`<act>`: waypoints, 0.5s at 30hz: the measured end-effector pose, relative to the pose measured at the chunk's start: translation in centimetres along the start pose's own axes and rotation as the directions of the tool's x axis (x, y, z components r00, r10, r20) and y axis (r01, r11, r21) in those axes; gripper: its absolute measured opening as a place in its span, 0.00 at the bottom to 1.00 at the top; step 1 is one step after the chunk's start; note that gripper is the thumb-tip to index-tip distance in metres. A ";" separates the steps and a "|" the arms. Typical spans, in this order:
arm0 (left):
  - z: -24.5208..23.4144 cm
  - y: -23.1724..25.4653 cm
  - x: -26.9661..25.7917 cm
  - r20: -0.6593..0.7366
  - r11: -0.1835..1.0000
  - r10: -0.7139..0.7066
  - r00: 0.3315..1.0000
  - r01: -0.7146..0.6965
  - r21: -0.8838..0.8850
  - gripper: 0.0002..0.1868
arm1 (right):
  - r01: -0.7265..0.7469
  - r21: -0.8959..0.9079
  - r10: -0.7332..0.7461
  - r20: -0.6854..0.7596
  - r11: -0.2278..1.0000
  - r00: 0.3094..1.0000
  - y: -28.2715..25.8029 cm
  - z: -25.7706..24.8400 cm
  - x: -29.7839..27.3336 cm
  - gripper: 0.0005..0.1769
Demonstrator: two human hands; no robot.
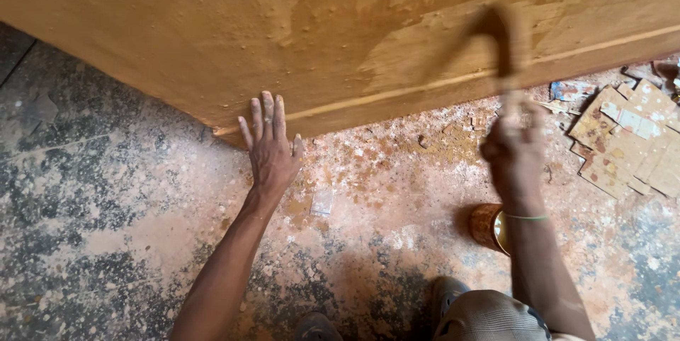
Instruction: The person paints the lower edge and side of a large wooden board using a brush and a can of brown paint. They repeatedly dip the brush into the can and apply paint along the bottom trim and adjacent vertical surface.
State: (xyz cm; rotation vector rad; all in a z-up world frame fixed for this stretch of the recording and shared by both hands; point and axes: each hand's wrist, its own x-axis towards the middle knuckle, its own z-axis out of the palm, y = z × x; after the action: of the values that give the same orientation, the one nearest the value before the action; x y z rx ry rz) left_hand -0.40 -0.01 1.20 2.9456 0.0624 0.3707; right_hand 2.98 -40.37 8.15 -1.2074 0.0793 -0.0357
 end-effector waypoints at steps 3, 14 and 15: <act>0.4 0.0 -0.1 -0.005 1.000 0.001 1.000 -0.001 -0.019 0.53 | 0.130 0.171 -0.117 -0.082 0.977 0.990 -0.6 -2.8 0.9 0.14; 1.3 -0.2 0.2 0.015 1.000 -0.026 1.000 0.026 0.006 0.54 | 0.310 -0.400 -0.123 0.430 0.863 0.894 2.4 4.7 -1.5 0.21; 1.2 0.0 0.2 0.008 1.000 -0.020 1.000 0.020 -0.002 0.54 | 0.328 -0.399 -0.073 0.536 0.856 0.841 3.0 5.3 -2.0 0.21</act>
State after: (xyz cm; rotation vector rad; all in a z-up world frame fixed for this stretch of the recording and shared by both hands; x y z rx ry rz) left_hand 0.10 -0.20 0.13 2.9415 0.0901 0.3552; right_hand 1.39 -34.23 7.32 -1.6863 -0.5417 0.1200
